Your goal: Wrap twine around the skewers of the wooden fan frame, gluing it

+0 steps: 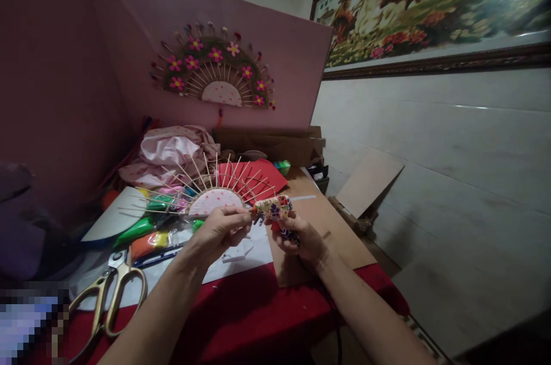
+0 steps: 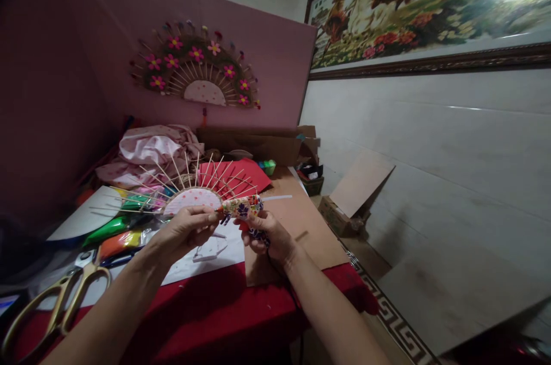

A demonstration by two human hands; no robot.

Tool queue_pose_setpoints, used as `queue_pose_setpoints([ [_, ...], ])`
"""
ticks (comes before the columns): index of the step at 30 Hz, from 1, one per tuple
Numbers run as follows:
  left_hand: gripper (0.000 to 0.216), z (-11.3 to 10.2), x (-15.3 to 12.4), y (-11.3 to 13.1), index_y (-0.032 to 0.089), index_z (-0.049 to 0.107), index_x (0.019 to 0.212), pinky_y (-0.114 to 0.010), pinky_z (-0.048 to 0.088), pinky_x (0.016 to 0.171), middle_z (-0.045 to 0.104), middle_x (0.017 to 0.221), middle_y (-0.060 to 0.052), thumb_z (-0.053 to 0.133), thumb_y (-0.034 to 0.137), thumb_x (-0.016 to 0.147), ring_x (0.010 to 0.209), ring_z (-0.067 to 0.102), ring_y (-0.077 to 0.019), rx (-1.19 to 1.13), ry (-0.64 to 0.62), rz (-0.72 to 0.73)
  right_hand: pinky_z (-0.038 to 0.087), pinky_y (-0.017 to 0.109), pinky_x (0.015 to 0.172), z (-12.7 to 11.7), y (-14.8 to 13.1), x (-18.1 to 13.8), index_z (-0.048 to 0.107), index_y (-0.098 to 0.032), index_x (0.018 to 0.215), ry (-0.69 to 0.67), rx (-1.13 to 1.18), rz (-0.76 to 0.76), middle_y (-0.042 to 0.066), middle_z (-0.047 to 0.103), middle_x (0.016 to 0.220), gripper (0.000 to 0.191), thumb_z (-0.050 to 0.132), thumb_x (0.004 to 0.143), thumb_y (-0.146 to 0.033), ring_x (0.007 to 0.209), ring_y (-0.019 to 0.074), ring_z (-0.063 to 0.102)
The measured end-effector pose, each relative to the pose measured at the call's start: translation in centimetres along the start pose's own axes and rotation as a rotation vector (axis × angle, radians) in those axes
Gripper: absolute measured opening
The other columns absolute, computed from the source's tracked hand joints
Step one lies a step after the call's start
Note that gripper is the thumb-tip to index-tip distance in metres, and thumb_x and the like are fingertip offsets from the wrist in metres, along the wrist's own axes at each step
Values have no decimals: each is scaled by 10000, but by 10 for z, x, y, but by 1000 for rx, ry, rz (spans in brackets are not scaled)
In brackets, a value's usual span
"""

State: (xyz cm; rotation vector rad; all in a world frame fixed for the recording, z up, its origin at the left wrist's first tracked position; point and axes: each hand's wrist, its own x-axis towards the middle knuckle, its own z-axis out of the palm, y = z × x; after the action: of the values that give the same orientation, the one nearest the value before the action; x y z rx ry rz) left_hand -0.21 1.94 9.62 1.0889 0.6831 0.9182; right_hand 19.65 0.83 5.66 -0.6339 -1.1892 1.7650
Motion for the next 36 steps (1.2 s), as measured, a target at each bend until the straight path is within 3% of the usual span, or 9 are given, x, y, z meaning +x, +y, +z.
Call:
queue_pose_setpoints([
  [7,215,5,4,-8,127,632,697,-155,193,369,582,521,7,762,257,586,390,400,-29,42,188,143,178,136,274,5,1,1,600,-113,935,50,46,-9,8,580,553,333,516,835,-420,294,11,302],
  [13,261,12,5,-11,122,658,734,-153,245,382,587,528,6,753,322,597,416,433,-39,75,334,234,202,142,273,8,0,1,590,-121,908,51,42,-10,0,588,552,331,557,803,-433,288,15,311],
  [24,169,7,10,-15,115,601,612,-150,203,353,541,456,27,717,238,609,365,378,-27,0,339,301,187,130,278,9,13,8,561,-176,1043,8,246,180,-32,586,503,346,552,809,-431,272,15,250],
  [32,112,12,10,-11,149,533,647,-147,183,337,532,506,41,610,221,683,349,315,-18,-128,302,271,193,121,269,8,9,5,596,-133,950,-88,373,120,-2,597,533,333,472,855,-428,285,6,213],
  [36,248,11,6,-9,179,372,523,-160,131,324,381,409,66,484,241,736,329,248,-35,-68,270,302,180,124,266,7,7,4,595,-135,952,-46,366,86,-2,599,546,321,476,854,-417,285,7,223],
])
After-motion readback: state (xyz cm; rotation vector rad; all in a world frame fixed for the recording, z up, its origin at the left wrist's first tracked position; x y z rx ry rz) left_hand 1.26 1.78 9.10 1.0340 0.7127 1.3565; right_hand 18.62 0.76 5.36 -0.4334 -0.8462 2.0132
